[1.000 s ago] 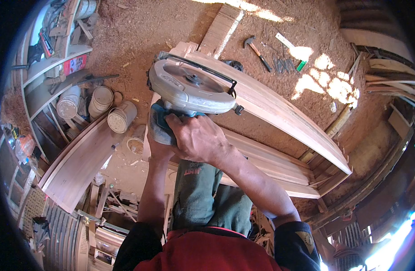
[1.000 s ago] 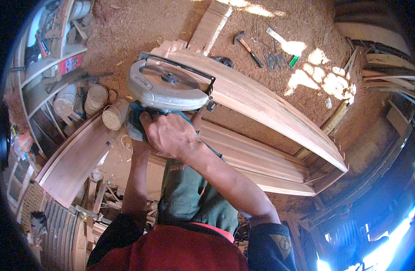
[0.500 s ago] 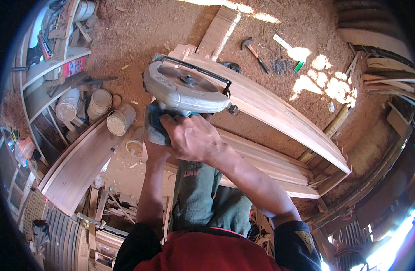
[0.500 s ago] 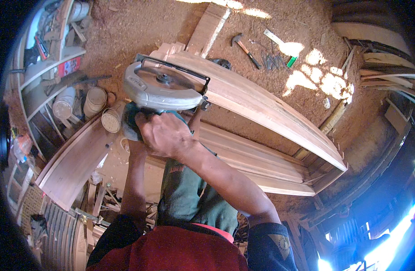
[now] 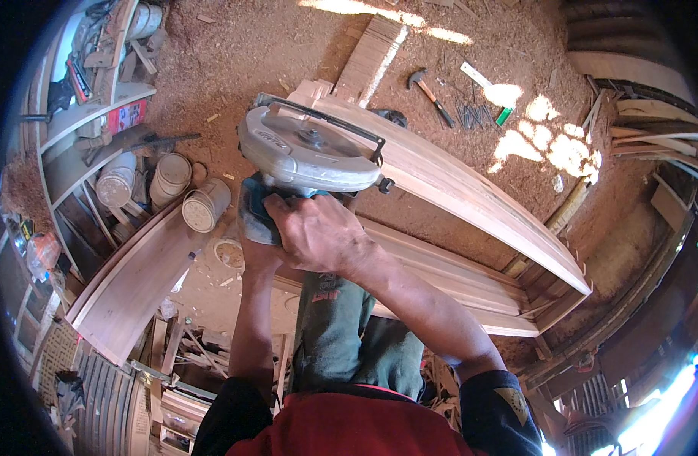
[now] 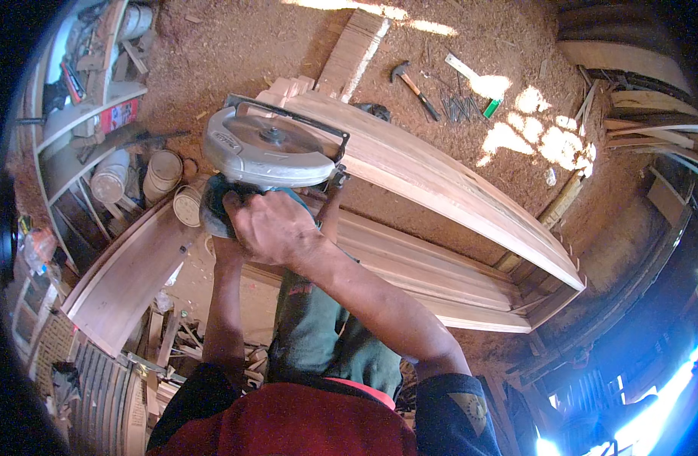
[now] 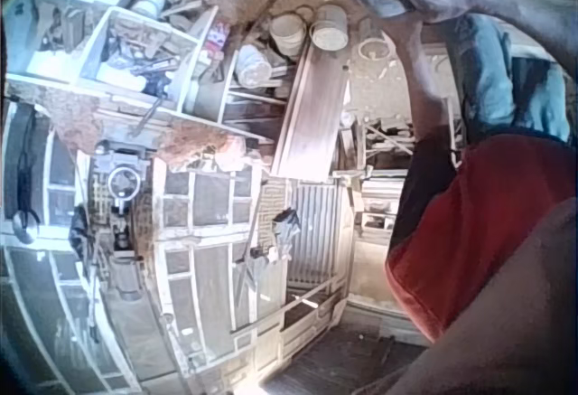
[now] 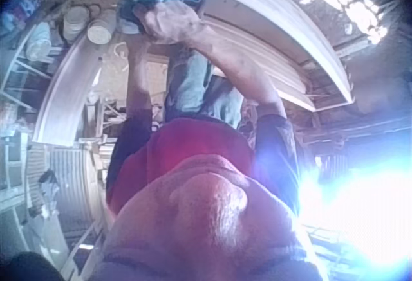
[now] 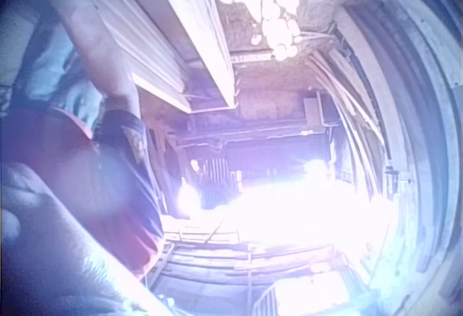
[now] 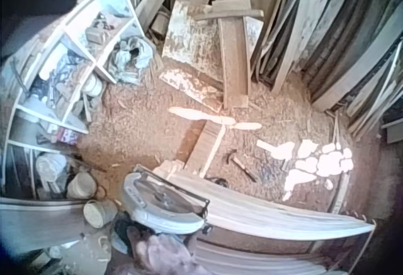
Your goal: The person constructs a wooden frame by applying adhesive to wood joints, using a circular saw to cut a board, and hammering wooden pins into the structure using an axe as a mallet.
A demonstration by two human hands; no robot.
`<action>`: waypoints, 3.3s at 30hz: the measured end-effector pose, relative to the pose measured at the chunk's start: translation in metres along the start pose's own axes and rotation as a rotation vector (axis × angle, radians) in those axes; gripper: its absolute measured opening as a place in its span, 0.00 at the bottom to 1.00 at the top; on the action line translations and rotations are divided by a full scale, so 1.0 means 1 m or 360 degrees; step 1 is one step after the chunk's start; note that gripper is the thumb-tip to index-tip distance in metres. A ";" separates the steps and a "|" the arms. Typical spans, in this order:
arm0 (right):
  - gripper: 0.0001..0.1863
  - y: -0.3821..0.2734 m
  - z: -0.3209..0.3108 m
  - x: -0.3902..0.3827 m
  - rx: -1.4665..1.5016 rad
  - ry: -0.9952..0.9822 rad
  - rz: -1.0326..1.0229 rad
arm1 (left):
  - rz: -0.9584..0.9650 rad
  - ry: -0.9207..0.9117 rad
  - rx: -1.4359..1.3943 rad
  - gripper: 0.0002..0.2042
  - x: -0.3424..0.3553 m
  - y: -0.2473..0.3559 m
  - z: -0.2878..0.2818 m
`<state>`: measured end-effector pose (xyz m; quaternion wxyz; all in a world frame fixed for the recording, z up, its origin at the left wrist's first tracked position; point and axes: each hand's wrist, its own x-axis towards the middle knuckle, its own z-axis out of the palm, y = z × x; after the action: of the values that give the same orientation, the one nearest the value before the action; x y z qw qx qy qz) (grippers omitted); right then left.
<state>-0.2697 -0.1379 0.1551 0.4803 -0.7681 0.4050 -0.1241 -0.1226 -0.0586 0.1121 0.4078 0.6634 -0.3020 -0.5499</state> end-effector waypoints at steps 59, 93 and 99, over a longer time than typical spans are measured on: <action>0.28 -0.131 -0.181 -0.365 -0.0280 0.0796 0.0809 | -0.0032 -0.0087 0.1222 0.20 -0.201 -0.005 -0.048; 0.19 -0.225 -0.097 -0.879 -0.1151 0.3376 0.2341 | 0.0011 -0.1223 0.1529 0.24 -0.092 0.082 0.171; 0.12 -0.235 -0.122 -0.853 -0.1224 0.3347 0.2384 | -0.0052 -0.1368 0.1946 0.23 -0.041 0.098 0.182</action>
<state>-0.7686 0.4662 0.5833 -0.3482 0.0099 0.9064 -0.2391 -0.3043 -0.1092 0.2065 -0.1960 0.5028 -0.6767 -0.5008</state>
